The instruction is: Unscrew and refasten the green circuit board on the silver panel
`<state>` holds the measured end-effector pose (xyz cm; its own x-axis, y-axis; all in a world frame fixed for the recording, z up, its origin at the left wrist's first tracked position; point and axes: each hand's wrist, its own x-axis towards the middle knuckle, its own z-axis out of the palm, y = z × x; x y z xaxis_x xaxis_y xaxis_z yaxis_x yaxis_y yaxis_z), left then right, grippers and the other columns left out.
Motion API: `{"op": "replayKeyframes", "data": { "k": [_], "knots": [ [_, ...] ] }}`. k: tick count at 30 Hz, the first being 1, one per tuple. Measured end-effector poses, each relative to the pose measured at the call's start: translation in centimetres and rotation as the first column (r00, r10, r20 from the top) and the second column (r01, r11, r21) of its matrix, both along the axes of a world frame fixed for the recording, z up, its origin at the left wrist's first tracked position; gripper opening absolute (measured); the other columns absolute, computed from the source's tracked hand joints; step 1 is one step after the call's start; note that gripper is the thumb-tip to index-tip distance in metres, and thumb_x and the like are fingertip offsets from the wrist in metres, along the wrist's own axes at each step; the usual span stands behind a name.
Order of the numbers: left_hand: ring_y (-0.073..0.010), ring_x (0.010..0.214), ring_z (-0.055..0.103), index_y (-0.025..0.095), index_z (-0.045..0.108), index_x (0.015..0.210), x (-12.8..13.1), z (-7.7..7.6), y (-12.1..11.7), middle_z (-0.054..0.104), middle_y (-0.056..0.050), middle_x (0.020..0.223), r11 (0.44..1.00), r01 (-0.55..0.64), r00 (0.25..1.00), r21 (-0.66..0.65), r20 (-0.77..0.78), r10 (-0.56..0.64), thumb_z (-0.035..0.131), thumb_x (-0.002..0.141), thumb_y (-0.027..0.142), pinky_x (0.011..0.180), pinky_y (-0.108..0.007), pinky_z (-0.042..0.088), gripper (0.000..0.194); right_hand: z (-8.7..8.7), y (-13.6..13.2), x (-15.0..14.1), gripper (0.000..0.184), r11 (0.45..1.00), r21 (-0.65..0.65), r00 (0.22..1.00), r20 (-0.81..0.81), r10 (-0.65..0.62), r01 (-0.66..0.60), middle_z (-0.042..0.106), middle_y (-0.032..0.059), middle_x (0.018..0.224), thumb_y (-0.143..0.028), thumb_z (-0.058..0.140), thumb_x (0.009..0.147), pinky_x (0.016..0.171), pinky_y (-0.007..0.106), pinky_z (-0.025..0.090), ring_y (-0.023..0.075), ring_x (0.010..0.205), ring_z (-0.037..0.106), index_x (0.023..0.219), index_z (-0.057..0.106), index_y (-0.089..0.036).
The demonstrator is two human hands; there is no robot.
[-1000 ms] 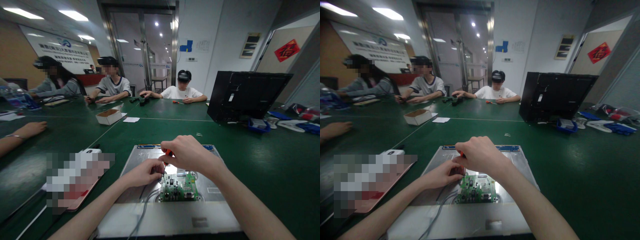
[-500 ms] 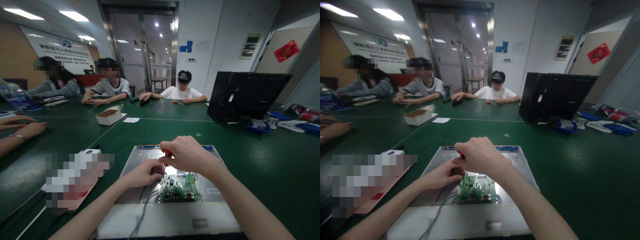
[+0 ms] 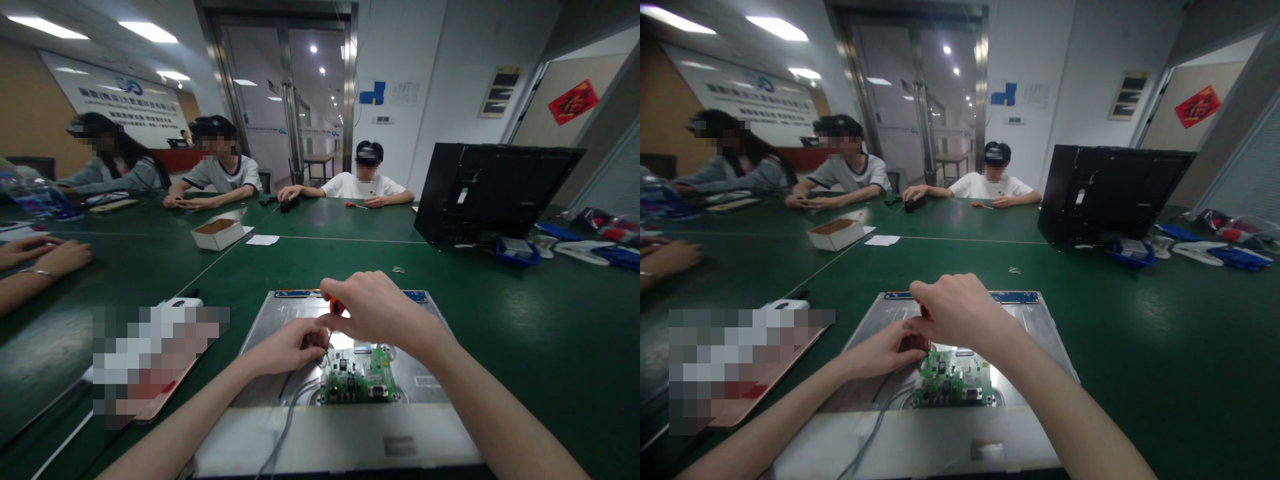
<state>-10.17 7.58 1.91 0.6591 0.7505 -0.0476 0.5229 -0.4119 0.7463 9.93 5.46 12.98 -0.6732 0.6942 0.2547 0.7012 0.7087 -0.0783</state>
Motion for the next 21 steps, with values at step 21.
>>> {"op": "replayKeyframes", "data": {
  "k": [21],
  "knots": [
    [-0.0181, 0.072, 0.054, 0.016, 0.059, 0.086, -0.2, -0.73, 0.34, 0.061, -0.002, 0.079, 0.999, 0.04, 0.998, 0.0, 0.05, -0.04, 0.056, 0.083, 0.026, 0.064, -0.027, 0.042, 0.011, -0.32, -0.09, -0.21, 0.021, 1.0, 0.012, 1.0, -0.003, -0.027, 0.027, 0.065, 0.0011, 0.073, -0.026, 0.053, 0.08, 0.048, 0.027, 0.016, 0.0119, 0.054, 0.047, 0.099, 0.052, -0.019]
  ]
}}
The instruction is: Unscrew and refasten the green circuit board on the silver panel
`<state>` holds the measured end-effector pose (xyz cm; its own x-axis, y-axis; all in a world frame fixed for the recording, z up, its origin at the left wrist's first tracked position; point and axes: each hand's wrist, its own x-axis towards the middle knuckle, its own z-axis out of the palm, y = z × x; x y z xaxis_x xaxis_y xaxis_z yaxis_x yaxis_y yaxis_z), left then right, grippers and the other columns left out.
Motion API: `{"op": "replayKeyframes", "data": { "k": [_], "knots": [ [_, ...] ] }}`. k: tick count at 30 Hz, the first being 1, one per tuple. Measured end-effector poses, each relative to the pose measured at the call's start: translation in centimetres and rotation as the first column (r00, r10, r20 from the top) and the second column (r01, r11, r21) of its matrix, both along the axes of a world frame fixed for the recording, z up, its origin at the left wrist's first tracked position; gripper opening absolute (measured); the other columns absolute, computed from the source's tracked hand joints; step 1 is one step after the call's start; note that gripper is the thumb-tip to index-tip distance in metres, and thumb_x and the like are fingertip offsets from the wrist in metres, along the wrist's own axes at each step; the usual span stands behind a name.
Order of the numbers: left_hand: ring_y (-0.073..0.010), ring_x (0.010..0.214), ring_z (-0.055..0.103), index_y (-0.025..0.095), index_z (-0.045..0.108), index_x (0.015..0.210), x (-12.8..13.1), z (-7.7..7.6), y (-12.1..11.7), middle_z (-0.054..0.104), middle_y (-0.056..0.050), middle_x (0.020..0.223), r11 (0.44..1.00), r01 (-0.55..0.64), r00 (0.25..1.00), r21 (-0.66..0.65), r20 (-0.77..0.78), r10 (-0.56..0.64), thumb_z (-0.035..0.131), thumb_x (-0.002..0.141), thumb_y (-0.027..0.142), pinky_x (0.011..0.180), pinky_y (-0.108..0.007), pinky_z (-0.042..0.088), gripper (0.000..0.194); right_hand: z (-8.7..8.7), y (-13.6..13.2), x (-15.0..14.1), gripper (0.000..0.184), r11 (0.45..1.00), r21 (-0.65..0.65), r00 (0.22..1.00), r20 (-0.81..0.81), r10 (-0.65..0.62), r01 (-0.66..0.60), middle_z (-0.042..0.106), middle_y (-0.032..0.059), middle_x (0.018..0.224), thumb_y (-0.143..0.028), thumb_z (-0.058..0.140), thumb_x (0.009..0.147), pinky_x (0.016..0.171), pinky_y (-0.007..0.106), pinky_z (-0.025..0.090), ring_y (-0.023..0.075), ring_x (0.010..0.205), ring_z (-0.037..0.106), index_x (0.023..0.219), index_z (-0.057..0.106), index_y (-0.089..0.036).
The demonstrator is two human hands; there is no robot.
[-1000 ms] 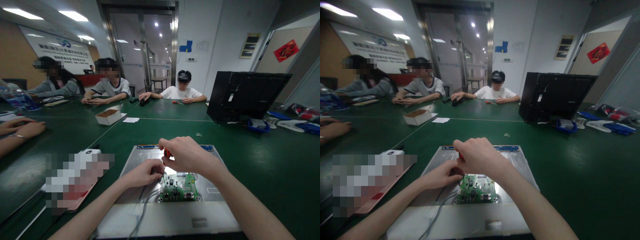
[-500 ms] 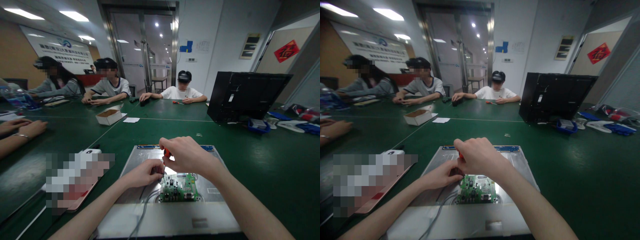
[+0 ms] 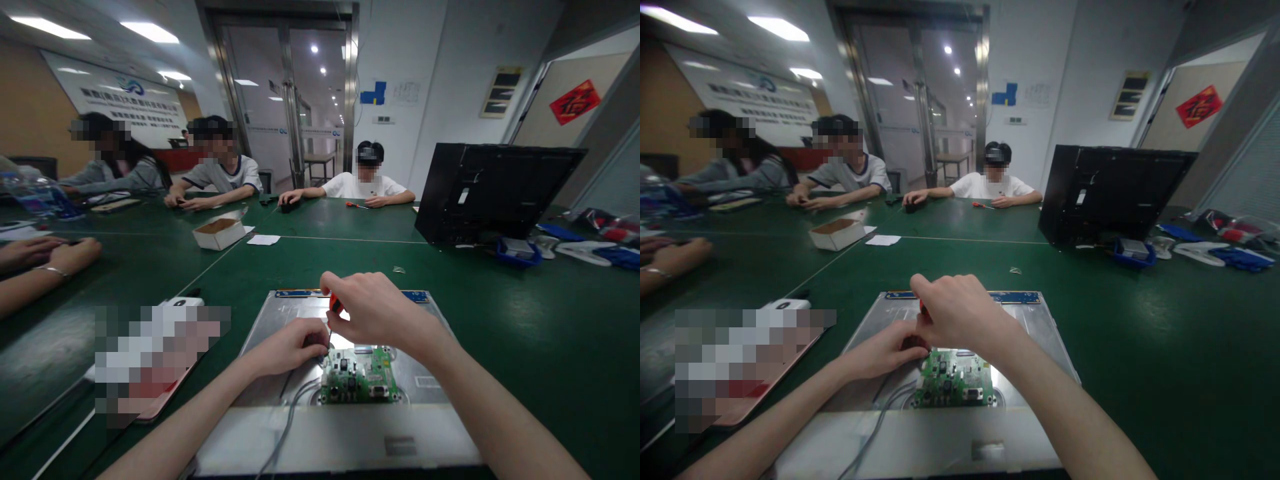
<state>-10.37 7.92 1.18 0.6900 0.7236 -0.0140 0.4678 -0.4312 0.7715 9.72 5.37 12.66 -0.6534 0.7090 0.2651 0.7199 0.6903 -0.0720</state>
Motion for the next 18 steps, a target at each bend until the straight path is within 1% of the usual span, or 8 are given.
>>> {"op": "replayKeyframes", "data": {
  "k": [2, 5, 7, 9, 11, 13, 15, 18],
  "knots": [
    [-0.0188, 0.073, 0.055, 0.015, 0.059, 0.085, -0.03, -0.04, 0.02, 0.061, -0.003, 0.08, 1.0, 0.003, 1.0, 0.006, -0.003, -0.003, 0.057, 0.083, 0.026, 0.065, -0.028, 0.042, 0.011, 0.03, -0.03, 0.05, 0.021, 1.0, -0.011, 1.0, -0.011, 0.011, -0.011, 0.065, 0.001, 0.074, -0.026, 0.054, 0.08, 0.049, 0.027, 0.017, 0.0119, 0.056, 0.048, 0.099, 0.052, -0.019],
    [-0.018, 0.072, 0.056, 0.016, 0.058, 0.086, 0.03, 0.16, -0.16, 0.061, -0.002, 0.079, 1.0, -0.007, 1.0, 0.007, -0.014, 0.007, 0.055, 0.083, 0.024, 0.064, -0.027, 0.042, 0.009, 0.09, 0.04, 0.11, 0.016, 0.999, -0.024, 0.999, -0.022, 0.029, -0.03, 0.065, 0.0004, 0.072, -0.036, 0.053, 0.087, 0.049, 0.026, 0.019, 0.0118, 0.057, 0.05, 0.093, 0.054, -0.02],
    [-0.0169, 0.069, 0.055, 0.017, 0.058, 0.086, 0.1, 0.35, -0.32, 0.06, -0.001, 0.077, 1.0, -0.012, 1.0, 0.011, -0.023, 0.012, 0.054, 0.083, 0.022, 0.062, -0.026, 0.042, 0.007, 0.11, 0.1, 0.11, 0.021, 0.999, -0.012, 0.999, -0.019, 0.035, -0.035, 0.064, -0.0004, 0.068, -0.041, 0.05, 0.091, 0.049, 0.026, 0.019, 0.0115, 0.055, 0.049, 0.087, 0.056, -0.021],
    [-0.0163, 0.067, 0.053, 0.017, 0.058, 0.085, 0.13, 0.44, -0.4, 0.058, 0.0, 0.075, 0.999, -0.019, 0.999, 0.03, -0.034, 0.02, 0.054, 0.082, 0.021, 0.061, -0.026, 0.04, 0.007, 0.14, 0.1, 0.07, 0.018, 1.0, 0.007, 1.0, -0.015, 0.024, -0.024, 0.063, -0.0009, 0.066, -0.037, 0.05, 0.091, 0.048, 0.026, 0.019, 0.0112, 0.053, 0.048, 0.085, 0.056, -0.021],
    [-0.0166, 0.067, 0.052, 0.016, 0.058, 0.084, 0.11, 0.42, -0.39, 0.057, 0.0, 0.074, 0.998, -0.024, 0.999, 0.052, -0.039, 0.026, 0.055, 0.081, 0.022, 0.06, -0.026, 0.04, 0.007, 0.18, 0.0, 0.03, 0.01, 1.0, 0.008, 1.0, -0.025, 0.015, -0.015, 0.064, -0.0006, 0.069, -0.029, 0.052, 0.086, 0.048, 0.026, 0.019, 0.011, 0.054, 0.047, 0.089, 0.055, -0.02],
    [-0.0173, 0.068, 0.053, 0.016, 0.058, 0.083, 0.07, 0.33, -0.32, 0.058, -0.001, 0.076, 0.998, -0.025, 0.999, 0.063, -0.034, 0.028, 0.056, 0.081, 0.023, 0.061, -0.026, 0.04, 0.008, 0.23, -0.11, 0.0, 0.016, 1.0, -0.009, 0.999, -0.039, 0.02, -0.02, 0.065, 0.0002, 0.073, -0.025, 0.055, 0.08, 0.048, 0.026, 0.019, 0.0112, 0.055, 0.048, 0.095, 0.054, -0.019],
    [-0.0174, 0.069, 0.053, 0.016, 0.058, 0.082, 0.05, 0.27, -0.28, 0.058, -0.001, 0.076, 0.998, -0.024, 0.999, 0.066, -0.027, 0.026, 0.057, 0.08, 0.023, 0.062, -0.026, 0.04, 0.007, 0.25, -0.15, 0.0, 0.019, 0.999, -0.02, 0.999, -0.042, 0.031, -0.032, 0.066, 0.0006, 0.075, -0.026, 0.056, 0.079, 0.048, 0.026, 0.019, 0.0114, 0.056, 0.049, 0.097, 0.053, -0.019],
    [-0.0161, 0.066, 0.052, 0.016, 0.058, 0.084, 0.08, 0.28, -0.29, 0.058, 0.0, 0.074, 0.999, -0.015, 1.0, 0.047, -0.014, 0.016, 0.055, 0.08, 0.021, 0.061, -0.025, 0.04, 0.007, 0.13, -0.01, 0.02, 0.015, 1.0, -0.011, 0.999, -0.029, 0.026, -0.026, 0.066, -0.0002, 0.073, -0.034, 0.054, 0.086, 0.048, 0.026, 0.019, 0.0119, 0.057, 0.05, 0.094, 0.054, -0.021]
  ]
}}
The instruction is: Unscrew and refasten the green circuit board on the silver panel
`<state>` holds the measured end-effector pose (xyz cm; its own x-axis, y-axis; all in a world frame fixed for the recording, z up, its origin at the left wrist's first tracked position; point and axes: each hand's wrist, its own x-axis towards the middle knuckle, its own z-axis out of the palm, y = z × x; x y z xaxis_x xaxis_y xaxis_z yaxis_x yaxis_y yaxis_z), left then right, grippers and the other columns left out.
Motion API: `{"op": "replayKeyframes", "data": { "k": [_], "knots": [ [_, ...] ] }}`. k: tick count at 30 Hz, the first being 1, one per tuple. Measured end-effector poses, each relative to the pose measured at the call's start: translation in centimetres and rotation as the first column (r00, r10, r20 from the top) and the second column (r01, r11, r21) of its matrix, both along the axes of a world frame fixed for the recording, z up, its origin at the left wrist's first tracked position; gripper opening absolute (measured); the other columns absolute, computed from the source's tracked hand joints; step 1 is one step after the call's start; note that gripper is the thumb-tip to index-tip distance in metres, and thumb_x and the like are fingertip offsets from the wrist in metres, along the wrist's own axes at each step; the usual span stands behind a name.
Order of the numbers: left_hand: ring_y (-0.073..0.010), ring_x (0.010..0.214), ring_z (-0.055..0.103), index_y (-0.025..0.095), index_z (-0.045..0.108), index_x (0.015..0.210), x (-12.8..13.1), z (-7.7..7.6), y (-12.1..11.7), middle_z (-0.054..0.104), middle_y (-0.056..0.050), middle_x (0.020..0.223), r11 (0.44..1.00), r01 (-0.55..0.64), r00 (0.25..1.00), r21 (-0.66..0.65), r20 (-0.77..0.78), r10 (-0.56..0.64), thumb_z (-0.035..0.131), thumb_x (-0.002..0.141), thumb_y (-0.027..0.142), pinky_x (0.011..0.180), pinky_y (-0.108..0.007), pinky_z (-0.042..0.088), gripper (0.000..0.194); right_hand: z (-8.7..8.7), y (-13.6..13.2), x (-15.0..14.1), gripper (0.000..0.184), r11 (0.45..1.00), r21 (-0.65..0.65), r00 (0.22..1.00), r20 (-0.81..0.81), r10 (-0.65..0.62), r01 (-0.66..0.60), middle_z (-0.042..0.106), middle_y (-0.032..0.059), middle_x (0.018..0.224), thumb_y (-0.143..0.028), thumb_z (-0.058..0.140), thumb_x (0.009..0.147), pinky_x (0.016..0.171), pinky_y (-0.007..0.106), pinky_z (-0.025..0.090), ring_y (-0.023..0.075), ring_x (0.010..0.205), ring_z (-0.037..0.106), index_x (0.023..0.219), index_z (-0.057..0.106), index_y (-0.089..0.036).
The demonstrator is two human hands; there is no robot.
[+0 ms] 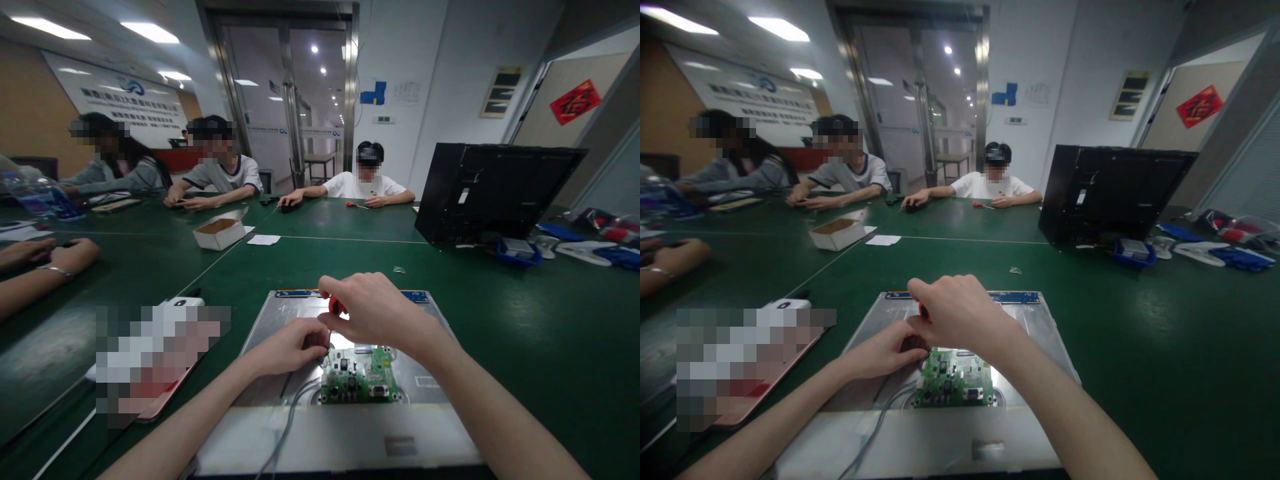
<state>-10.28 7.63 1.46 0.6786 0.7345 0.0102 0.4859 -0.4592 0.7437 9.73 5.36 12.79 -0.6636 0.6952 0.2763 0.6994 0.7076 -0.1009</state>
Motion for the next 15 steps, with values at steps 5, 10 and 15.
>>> {"op": "replayKeyframes", "data": {
  "k": [5, 10, 15],
  "knots": [
    [-0.0164, 0.067, 0.052, 0.016, 0.058, 0.082, -0.01, -0.13, 0.06, 0.058, 0.0, 0.074, 1.0, -0.004, 1.0, -0.006, 0.006, 0.004, 0.056, 0.079, 0.022, 0.061, -0.025, 0.04, 0.007, -0.23, 0.07, -0.01, 0.01, 1.0, 0.024, 1.0, 0.0, -0.015, 0.015, 0.065, -0.001, 0.07, -0.028, 0.054, 0.085, 0.048, 0.026, 0.018, 0.0117, 0.056, 0.05, 0.092, 0.054, -0.021],
    [-0.0182, 0.072, 0.054, 0.016, 0.057, 0.083, -0.09, -0.31, 0.04, 0.06, -0.001, 0.078, 1.0, -0.029, 1.0, 0.008, -0.005, 0.029, 0.057, 0.079, 0.023, 0.064, -0.027, 0.042, 0.007, -0.08, -0.1, -0.05, 0.015, 1.0, -0.018, 1.0, -0.011, 0.022, -0.022, 0.065, -0.0002, 0.075, -0.029, 0.057, 0.083, 0.048, 0.025, 0.019, 0.0115, 0.057, 0.05, 0.095, 0.053, -0.02],
    [-0.0175, 0.072, 0.055, 0.016, 0.059, 0.088, -0.07, -0.12, -0.06, 0.061, -0.002, 0.08, 1.0, 0.01, 1.0, -0.018, 0.02, -0.01, 0.054, 0.082, 0.021, 0.064, -0.027, 0.043, 0.009, -0.04, 0.09, -0.01, 0.013, 1.0, 0.012, 1.0, 0.008, -0.007, 0.007, 0.062, -0.0015, 0.067, -0.034, 0.055, 0.088, 0.048, 0.026, 0.019, 0.0114, 0.055, 0.048, 0.087, 0.055, -0.021]
  ]
}}
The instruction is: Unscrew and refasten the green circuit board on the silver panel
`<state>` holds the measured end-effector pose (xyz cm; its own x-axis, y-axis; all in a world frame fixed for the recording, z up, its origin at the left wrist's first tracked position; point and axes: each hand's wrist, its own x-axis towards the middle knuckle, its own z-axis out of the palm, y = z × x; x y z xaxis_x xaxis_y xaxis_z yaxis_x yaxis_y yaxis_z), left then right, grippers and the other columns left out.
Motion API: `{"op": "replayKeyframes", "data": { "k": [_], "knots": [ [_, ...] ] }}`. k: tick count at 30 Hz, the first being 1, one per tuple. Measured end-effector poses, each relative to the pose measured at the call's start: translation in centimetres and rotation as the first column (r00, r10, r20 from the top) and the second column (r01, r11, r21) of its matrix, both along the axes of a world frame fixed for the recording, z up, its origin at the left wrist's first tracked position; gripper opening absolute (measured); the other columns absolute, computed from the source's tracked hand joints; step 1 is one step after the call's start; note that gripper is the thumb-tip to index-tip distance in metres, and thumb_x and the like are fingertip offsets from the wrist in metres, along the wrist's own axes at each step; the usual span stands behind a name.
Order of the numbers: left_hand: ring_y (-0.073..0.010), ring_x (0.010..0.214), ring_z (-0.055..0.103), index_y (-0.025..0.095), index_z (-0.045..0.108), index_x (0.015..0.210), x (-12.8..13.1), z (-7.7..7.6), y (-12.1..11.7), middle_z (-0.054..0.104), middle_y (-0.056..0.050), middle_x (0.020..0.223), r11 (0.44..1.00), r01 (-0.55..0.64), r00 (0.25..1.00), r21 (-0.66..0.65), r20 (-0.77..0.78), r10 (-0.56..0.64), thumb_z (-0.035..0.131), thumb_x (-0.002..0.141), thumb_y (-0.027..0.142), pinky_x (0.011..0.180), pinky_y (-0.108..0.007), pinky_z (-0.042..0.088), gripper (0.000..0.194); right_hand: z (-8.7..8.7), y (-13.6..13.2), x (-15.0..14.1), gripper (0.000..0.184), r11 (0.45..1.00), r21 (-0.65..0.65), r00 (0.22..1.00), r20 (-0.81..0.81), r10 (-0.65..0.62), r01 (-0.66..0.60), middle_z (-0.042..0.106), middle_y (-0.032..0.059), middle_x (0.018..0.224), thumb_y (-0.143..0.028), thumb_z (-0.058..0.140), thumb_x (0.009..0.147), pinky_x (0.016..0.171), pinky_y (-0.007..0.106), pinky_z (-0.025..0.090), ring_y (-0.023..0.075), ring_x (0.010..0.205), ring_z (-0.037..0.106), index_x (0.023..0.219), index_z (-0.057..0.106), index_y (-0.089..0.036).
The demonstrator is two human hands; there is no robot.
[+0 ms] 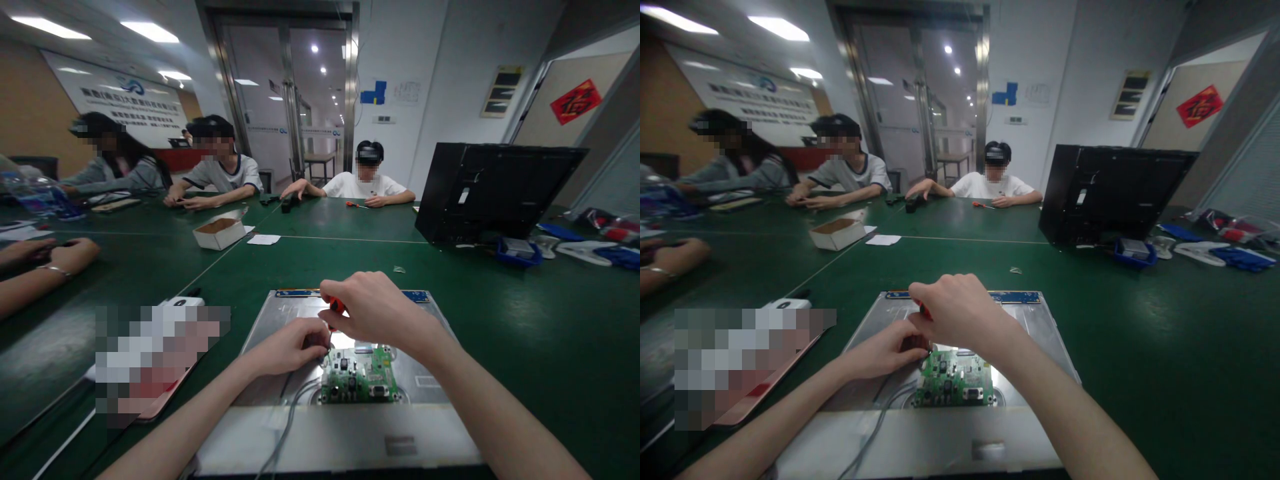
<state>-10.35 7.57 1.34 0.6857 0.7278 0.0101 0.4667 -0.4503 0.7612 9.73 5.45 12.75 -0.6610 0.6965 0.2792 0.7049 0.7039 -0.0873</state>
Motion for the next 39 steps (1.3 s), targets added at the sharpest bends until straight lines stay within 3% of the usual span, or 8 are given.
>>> {"op": "replayKeyframes", "data": {
  "k": [5, 10, 14, 17, 23, 29, 35, 39],
  "knots": [
    [-0.017, 0.069, 0.052, 0.016, 0.057, 0.081, 0.01, 0.12, 0.07, 0.057, 0.0, 0.075, 0.999, -0.012, 1.0, 0.032, -0.008, 0.012, 0.056, 0.079, 0.021, 0.062, -0.026, 0.041, 0.006, 0.07, -0.27, 0.12, 0.014, 0.999, -0.005, 0.998, -0.029, 0.052, -0.052, 0.064, -0.0008, 0.074, -0.026, 0.057, 0.081, 0.047, 0.025, 0.02, 0.0107, 0.055, 0.047, 0.092, 0.053, -0.02],
    [-0.0168, 0.069, 0.053, 0.016, 0.057, 0.085, 0.05, 0.06, -0.07, 0.058, 0.0, 0.076, 1.0, -0.024, 1.0, 0.011, -0.015, 0.024, 0.054, 0.079, 0.02, 0.062, -0.026, 0.042, 0.007, 0.05, -0.21, 0.0, 0.016, 1.0, -0.003, 1.0, 0.005, 0.001, -0.001, 0.064, -0.0004, 0.07, -0.037, 0.054, 0.088, 0.049, 0.026, 0.019, 0.0123, 0.057, 0.051, 0.09, 0.058, -0.022],
    [-0.0168, 0.068, 0.053, 0.016, 0.057, 0.083, 0.04, 0.12, -0.04, 0.057, 0.0, 0.076, 0.999, -0.036, 0.999, 0.022, -0.013, 0.036, 0.056, 0.078, 0.021, 0.061, -0.026, 0.041, 0.007, -0.04, -0.13, -0.02, 0.01, 1.0, -0.008, 1.0, -0.009, 0.015, -0.015, 0.065, -0.0008, 0.071, -0.028, 0.053, 0.086, 0.048, 0.025, 0.019, 0.0112, 0.056, 0.05, 0.091, 0.057, -0.021],
    [-0.0164, 0.067, 0.051, 0.016, 0.057, 0.08, 0.06, 0.26, 0.04, 0.056, 0.001, 0.073, 0.999, -0.034, 0.999, 0.027, -0.015, 0.034, 0.058, 0.077, 0.021, 0.061, -0.026, 0.04, 0.006, 0.04, -0.22, 0.05, 0.015, 0.999, -0.019, 0.999, -0.02, 0.038, -0.039, 0.067, -0.0002, 0.075, -0.024, 0.056, 0.081, 0.048, 0.025, 0.02, 0.0113, 0.057, 0.051, 0.096, 0.055, -0.02],
    [-0.0159, 0.067, 0.053, 0.017, 0.057, 0.084, 0.11, 0.22, 0.03, 0.059, 0.001, 0.075, 0.999, -0.007, 1.0, -0.035, -0.002, 0.007, 0.054, 0.081, 0.021, 0.062, -0.025, 0.041, 0.005, 0.03, 0.03, 0.03, 0.017, 1.0, -0.002, 1.0, 0.013, -0.003, 0.003, 0.066, -0.0002, 0.072, -0.038, 0.054, 0.089, 0.05, 0.026, 0.019, 0.0126, 0.059, 0.053, 0.09, 0.058, -0.022],
    [-0.0167, 0.069, 0.053, 0.016, 0.058, 0.084, -0.08, -0.26, 0.24, 0.059, -0.001, 0.077, 1.0, -0.011, 1.0, 0.013, -0.006, 0.011, 0.056, 0.082, 0.025, 0.062, -0.026, 0.039, 0.01, 0.01, -0.04, -0.15, 0.014, 1.0, 0.006, 1.0, 0.008, -0.019, 0.019, 0.066, 0.0001, 0.074, -0.025, 0.056, 0.081, 0.048, 0.026, 0.018, 0.0113, 0.056, 0.05, 0.095, 0.055, -0.02],
    [-0.0149, 0.065, 0.049, 0.016, 0.058, 0.082, 0.04, 0.27, 0.13, 0.055, 0.001, 0.073, 1.0, -0.005, 1.0, 0.02, -0.024, 0.006, 0.055, 0.082, 0.024, 0.059, -0.024, 0.037, 0.008, -0.14, 0.04, 0.01, 0.016, 0.999, 0.038, 0.999, 0.025, -0.04, 0.039, 0.066, 0.0002, 0.071, -0.034, 0.054, 0.086, 0.048, 0.027, 0.017, 0.0116, 0.055, 0.049, 0.095, 0.055, -0.021],
    [-0.0151, 0.065, 0.049, 0.016, 0.058, 0.082, 0.05, 0.3, 0.07, 0.054, 0.001, 0.073, 0.999, -0.013, 1.0, 0.034, -0.025, 0.014, 0.055, 0.083, 0.024, 0.059, -0.025, 0.037, 0.008, -0.16, 0.07, 0.03, 0.013, 0.998, 0.045, 0.999, 0.034, -0.039, 0.038, 0.065, 0.0, 0.07, -0.03, 0.053, 0.086, 0.048, 0.027, 0.017, 0.0115, 0.054, 0.049, 0.094, 0.056, -0.021]
  ]
}}
